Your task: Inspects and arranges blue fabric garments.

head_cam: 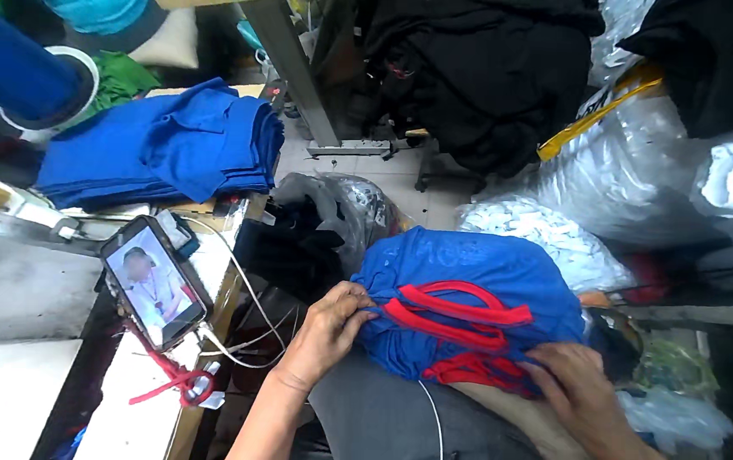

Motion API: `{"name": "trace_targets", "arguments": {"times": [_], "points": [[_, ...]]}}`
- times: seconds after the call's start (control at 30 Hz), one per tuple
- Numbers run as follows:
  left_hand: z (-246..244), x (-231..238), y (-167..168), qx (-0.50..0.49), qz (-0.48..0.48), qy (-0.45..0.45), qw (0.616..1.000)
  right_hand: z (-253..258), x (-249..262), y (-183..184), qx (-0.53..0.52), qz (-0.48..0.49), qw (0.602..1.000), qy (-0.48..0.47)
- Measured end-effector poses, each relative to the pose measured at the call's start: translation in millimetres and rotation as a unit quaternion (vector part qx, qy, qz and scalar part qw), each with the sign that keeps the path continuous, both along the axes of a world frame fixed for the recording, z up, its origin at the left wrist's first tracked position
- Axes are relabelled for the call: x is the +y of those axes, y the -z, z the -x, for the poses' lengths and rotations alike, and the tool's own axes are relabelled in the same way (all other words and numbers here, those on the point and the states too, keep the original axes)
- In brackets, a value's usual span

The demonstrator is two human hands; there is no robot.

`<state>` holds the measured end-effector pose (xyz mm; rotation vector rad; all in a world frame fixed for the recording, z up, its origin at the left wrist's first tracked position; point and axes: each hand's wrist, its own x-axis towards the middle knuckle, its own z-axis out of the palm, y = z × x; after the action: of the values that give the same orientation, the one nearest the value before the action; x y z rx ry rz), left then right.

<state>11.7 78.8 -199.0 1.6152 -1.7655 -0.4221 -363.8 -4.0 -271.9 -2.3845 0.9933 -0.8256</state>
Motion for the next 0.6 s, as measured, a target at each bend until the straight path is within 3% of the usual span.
{"name": "trace_targets", "arguments": {"times": [0.1,0.27,0.5,0.6], "points": [[0.4,0.6,4.4,0.028,0.006,-0.025,0.999,2.6,-0.2,-2.1,-0.010,-0.034,0.999,-0.015],[0.8,2.8,7.5,0.043,0.014,-0.049,0.998,1.1,-8.2,-12.3,-0.009,-0.027,0.996,0.086],[4.4,0.5,10.6,0.053,0.022,-0.074,0.996,4.4,-18.2,-11.9,-0.005,-0.042,0.997,0.070],[-1.6,-18.4,-8.8,0.029,0.042,-0.066,0.997,6.8,-43.4,-30.6,0.001,0.003,0.999,0.046]]}}
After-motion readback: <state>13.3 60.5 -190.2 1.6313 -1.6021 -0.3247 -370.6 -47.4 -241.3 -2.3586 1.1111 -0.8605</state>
